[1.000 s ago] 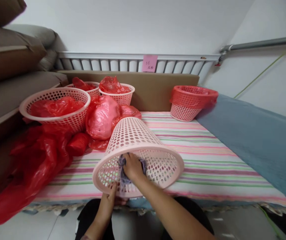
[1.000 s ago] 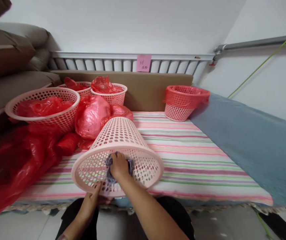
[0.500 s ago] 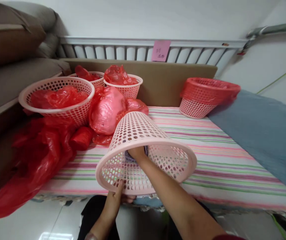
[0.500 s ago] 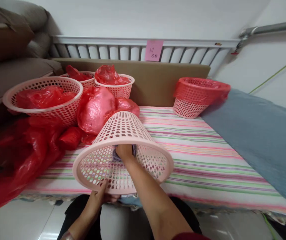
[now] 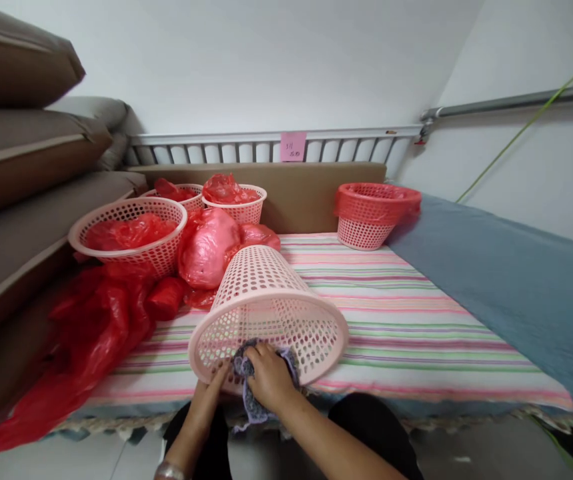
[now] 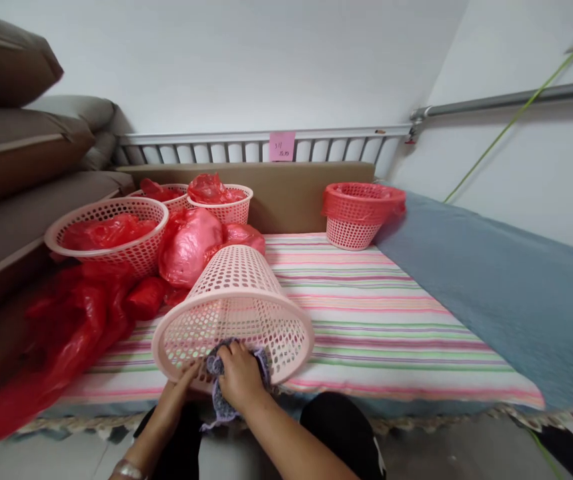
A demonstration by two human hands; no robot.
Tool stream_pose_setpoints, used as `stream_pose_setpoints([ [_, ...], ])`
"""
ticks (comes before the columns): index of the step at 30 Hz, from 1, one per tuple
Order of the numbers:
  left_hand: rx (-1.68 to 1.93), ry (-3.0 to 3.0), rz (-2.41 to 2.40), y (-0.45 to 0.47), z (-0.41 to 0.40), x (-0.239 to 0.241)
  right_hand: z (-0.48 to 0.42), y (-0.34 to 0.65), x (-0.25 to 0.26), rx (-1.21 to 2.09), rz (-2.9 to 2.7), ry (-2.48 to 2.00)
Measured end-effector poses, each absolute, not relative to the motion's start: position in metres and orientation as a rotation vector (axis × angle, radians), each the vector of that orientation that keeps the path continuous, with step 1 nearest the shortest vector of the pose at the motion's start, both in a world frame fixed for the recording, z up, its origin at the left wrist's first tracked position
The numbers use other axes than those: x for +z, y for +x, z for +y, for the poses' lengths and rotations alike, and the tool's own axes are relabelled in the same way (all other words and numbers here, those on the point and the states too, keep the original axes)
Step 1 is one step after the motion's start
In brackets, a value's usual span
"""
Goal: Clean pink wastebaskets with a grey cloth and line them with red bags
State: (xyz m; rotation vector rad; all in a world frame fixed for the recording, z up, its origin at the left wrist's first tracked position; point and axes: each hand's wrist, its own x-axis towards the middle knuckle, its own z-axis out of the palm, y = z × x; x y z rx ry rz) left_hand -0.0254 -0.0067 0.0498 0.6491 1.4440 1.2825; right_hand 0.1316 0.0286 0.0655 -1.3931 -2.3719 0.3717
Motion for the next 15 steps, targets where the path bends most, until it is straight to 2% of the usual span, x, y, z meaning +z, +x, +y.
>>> stream_pose_setpoints([
  [7,1.236,0.658,1.379,-0.033,-0.009,0.036,0.034,0.126,0.063,0.351,-2.277,-1.454],
  [12,1.178,0.680,1.397,-0.013,-0.009,0.026,0.107,0.114,0.065,0.345,-2.126,-1.523],
  [15,1.152,0.698,1.438,-0.012,-0.006,0.027,0.155,0.108,0.064,0.472,-1.909,-1.466],
])
